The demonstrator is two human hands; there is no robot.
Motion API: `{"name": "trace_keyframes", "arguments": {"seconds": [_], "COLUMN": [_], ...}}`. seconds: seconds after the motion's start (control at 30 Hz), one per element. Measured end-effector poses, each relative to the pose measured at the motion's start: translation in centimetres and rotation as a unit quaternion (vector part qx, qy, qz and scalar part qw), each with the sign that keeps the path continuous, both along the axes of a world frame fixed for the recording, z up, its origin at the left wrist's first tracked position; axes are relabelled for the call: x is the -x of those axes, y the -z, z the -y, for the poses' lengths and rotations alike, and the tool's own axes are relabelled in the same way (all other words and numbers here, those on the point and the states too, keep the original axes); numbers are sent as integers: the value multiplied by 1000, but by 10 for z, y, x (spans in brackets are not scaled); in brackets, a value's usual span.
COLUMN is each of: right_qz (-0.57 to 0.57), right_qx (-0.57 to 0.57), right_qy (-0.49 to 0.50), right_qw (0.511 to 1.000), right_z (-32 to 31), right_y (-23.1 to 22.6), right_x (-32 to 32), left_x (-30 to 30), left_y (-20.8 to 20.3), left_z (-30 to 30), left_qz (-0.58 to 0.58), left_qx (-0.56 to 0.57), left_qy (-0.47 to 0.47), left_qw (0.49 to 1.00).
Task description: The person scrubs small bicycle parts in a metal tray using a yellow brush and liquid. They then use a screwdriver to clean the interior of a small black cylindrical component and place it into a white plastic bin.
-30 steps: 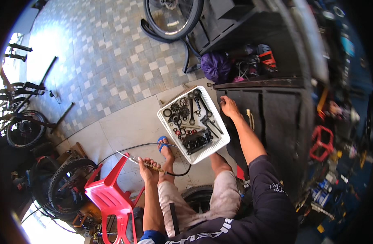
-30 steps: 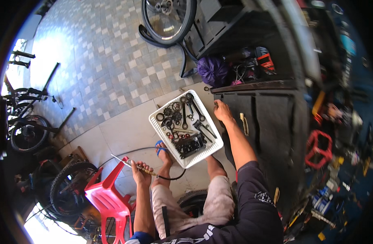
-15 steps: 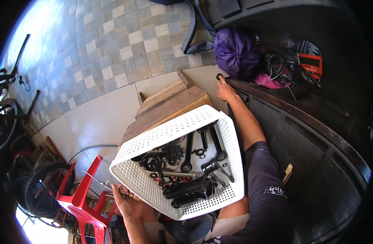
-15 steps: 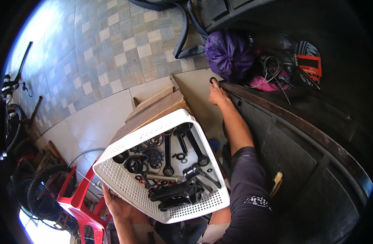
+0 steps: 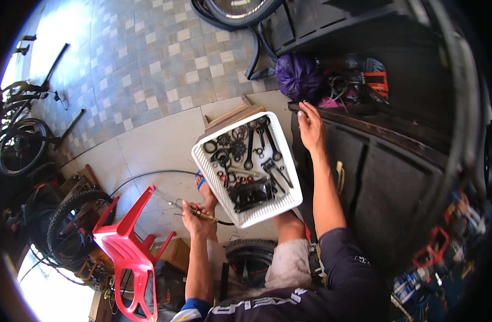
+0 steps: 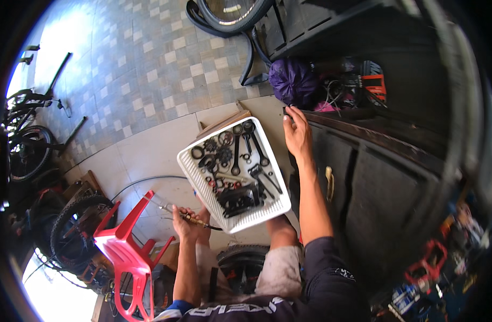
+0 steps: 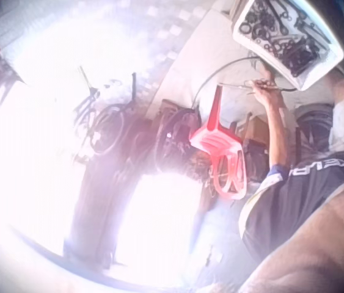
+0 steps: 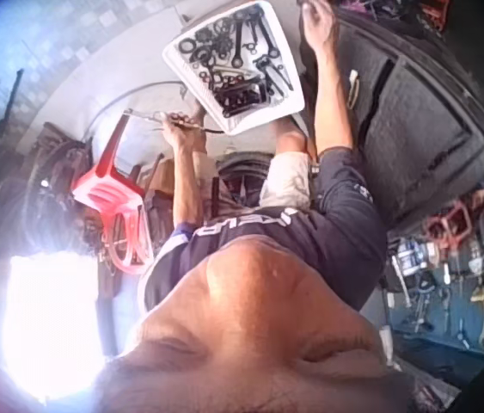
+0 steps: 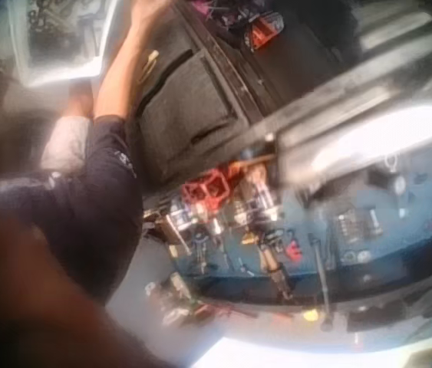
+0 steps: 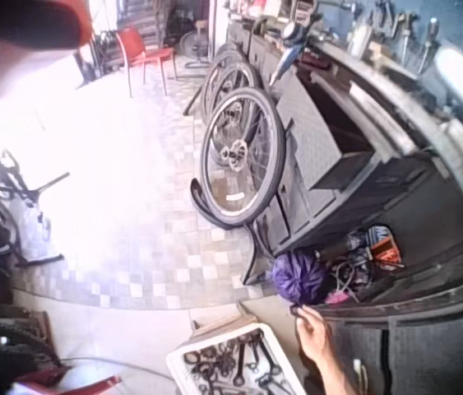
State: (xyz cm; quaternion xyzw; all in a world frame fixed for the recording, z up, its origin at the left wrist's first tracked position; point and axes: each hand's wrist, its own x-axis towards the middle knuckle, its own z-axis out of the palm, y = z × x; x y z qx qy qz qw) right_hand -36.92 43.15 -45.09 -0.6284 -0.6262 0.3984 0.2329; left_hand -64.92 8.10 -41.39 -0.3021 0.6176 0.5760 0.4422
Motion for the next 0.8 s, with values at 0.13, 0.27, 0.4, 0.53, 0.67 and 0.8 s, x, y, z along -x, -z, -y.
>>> {"name": "trace_keyframes", "arguments": {"seconds": [0.13,0.27,0.4,0.53,0.67,0.8], "right_qz": [-10,-22,-10,-83,-175,-117], "right_qx": [-89,-11,21,-21,45,28], "right_qy": [-108,-164,-87,-3,8,66], "right_qw": [990,986,996,996,984,991], "right_z": [57,124,167,215,305,400], "right_y": [-154,-174,-235,-322,-395,-470], "right_x": [45,65,70,46,1,-53], "left_x": [12,28,41,19,-74,-187], "left_y": [-66,-136,-203,-252,-314,-346], "left_z": [-3,-13,-24,-33,-26,16], "left_qz": [-5,-19,-8,-25,-142,-223], "left_qx": [-47,-77,-145,-150,-240,-480], "left_qy": [83,191,303,465,662,676], "left_qw": [995,978,942,872,696,513]}}
